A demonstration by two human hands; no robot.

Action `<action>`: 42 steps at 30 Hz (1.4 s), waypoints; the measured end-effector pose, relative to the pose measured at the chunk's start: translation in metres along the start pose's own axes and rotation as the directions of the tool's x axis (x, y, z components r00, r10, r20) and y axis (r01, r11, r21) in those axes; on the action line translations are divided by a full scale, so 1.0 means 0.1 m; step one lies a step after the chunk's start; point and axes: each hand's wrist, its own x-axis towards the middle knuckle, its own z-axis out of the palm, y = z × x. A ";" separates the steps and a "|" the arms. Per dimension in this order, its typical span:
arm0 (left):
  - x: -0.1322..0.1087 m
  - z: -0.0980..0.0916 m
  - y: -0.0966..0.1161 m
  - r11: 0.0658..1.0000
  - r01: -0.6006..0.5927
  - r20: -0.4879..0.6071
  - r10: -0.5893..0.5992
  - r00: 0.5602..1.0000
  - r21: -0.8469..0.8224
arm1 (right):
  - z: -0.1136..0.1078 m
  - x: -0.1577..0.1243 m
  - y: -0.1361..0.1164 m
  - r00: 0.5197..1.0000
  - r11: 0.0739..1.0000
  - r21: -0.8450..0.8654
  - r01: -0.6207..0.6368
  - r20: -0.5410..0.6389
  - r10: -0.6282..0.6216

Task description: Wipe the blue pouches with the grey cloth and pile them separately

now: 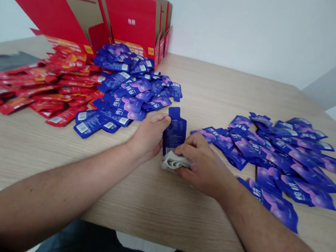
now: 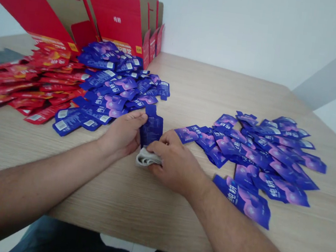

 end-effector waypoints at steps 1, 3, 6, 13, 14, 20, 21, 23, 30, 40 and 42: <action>0.04 -0.04 0.04 1.000 -0.020 0.000 0.020 1.000 0.017 | 0.00 -0.01 0.00 0.999 1.000 0.011 0.014 0.030 -0.015; 0.11 -0.13 0.13 0.991 -0.048 0.014 0.047 0.999 0.127 | -0.01 -0.01 0.03 0.999 0.999 0.018 0.031 0.031 -0.032; 0.21 -0.28 0.24 0.889 -0.128 0.038 0.124 0.992 0.440 | -0.04 -0.01 0.09 0.999 1.000 0.001 0.015 -0.042 -0.015; 0.30 -0.42 0.35 0.515 -0.337 0.153 0.367 0.918 0.788 | -0.05 -0.03 0.15 0.997 1.000 -0.017 -0.025 -0.071 0.024; 0.30 -0.43 0.34 0.466 -0.362 0.182 0.386 0.904 0.807 | -0.05 -0.03 0.15 0.997 0.999 -0.021 -0.031 -0.073 0.029; 0.35 -0.50 0.20 0.286 -0.406 0.323 0.296 0.899 0.868 | -0.03 -0.02 0.17 0.996 0.997 -0.041 -0.060 -0.063 0.058; 0.36 -0.51 0.18 0.259 -0.399 0.328 0.279 0.903 0.879 | -0.03 -0.01 0.16 0.997 0.998 -0.038 -0.057 -0.063 0.055; 0.36 -0.52 0.17 0.215 -0.389 0.328 0.270 0.905 0.896 | -0.03 -0.01 0.15 0.997 0.998 -0.026 -0.051 -0.063 0.049; 0.38 -0.51 0.13 0.243 -0.418 0.327 0.339 0.882 0.875 | -0.02 0.00 0.12 0.996 0.997 0.000 -0.072 -0.048 0.072; -0.14 -0.42 0.49 -0.426 -0.401 0.353 -0.191 0.916 0.811 | -0.02 0.02 0.09 0.995 0.995 -0.013 -0.096 -0.006 0.096; -0.19 -0.47 0.48 -0.417 -0.414 0.343 -0.237 0.909 0.809 | -0.01 0.02 0.09 0.996 0.996 -0.019 -0.084 -0.007 0.084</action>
